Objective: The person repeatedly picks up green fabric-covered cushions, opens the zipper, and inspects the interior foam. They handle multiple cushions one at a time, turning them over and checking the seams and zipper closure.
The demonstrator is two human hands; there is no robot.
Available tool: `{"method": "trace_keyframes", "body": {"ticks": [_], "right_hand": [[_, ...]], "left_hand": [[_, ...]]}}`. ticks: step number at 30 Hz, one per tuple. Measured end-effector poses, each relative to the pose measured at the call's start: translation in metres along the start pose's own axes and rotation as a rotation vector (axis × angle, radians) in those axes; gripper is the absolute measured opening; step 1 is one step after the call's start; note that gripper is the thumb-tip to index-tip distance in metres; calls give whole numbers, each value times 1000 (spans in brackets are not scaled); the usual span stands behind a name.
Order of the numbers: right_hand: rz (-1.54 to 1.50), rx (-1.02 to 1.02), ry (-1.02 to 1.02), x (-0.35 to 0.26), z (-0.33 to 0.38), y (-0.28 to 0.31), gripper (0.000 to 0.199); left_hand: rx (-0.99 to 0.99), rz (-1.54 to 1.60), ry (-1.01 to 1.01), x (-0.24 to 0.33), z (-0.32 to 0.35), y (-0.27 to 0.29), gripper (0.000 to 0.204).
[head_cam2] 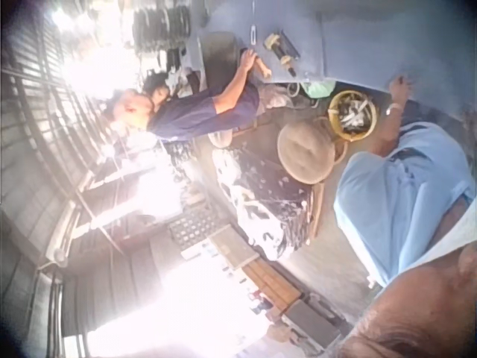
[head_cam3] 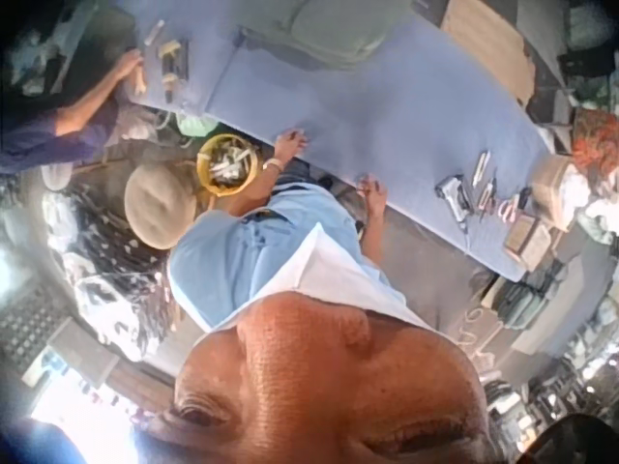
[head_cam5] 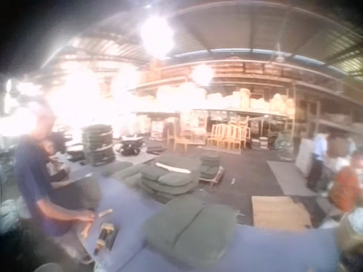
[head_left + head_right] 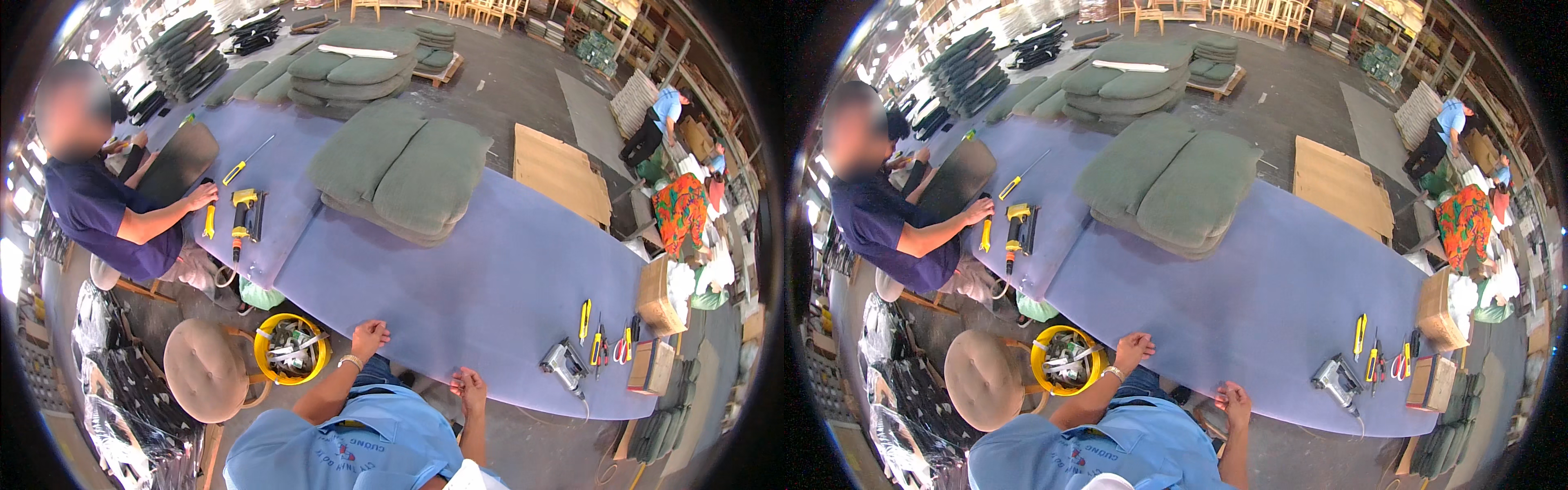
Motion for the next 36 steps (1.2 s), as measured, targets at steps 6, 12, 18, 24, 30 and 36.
{"method": "trace_keyframes", "body": {"ticks": [6,12,18,24,30,36], "right_hand": [[6,-1,7,-12,-16,-26,23],[29,61,237,-162,-63,-112,24],[117,-27,452,-353,-136,-277,28],[281,-152,529,-485,-241,-481,36],[471,-145,572,-583,-385,-635,49],[368,-3,595,-658,-507,-733,65]], "left_hand": [[23,-24,-93,47,-30,43,32],[236,-52,-316,151,-111,150,26],[481,-250,-631,276,-215,223,22],[542,-547,-838,324,-284,207,26],[596,-759,-780,321,-298,193,30],[617,-837,-769,311,-301,193,25]]}}
Point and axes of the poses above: each hand's wrist, its own z-axis away from the middle knuckle, its own y-axis out of the back of the hand, x = y × z, the point moved 10 cm from there along -z, towards the middle knuckle, and after that the axes turned 5 degrees about x, right-handed, at the moved point
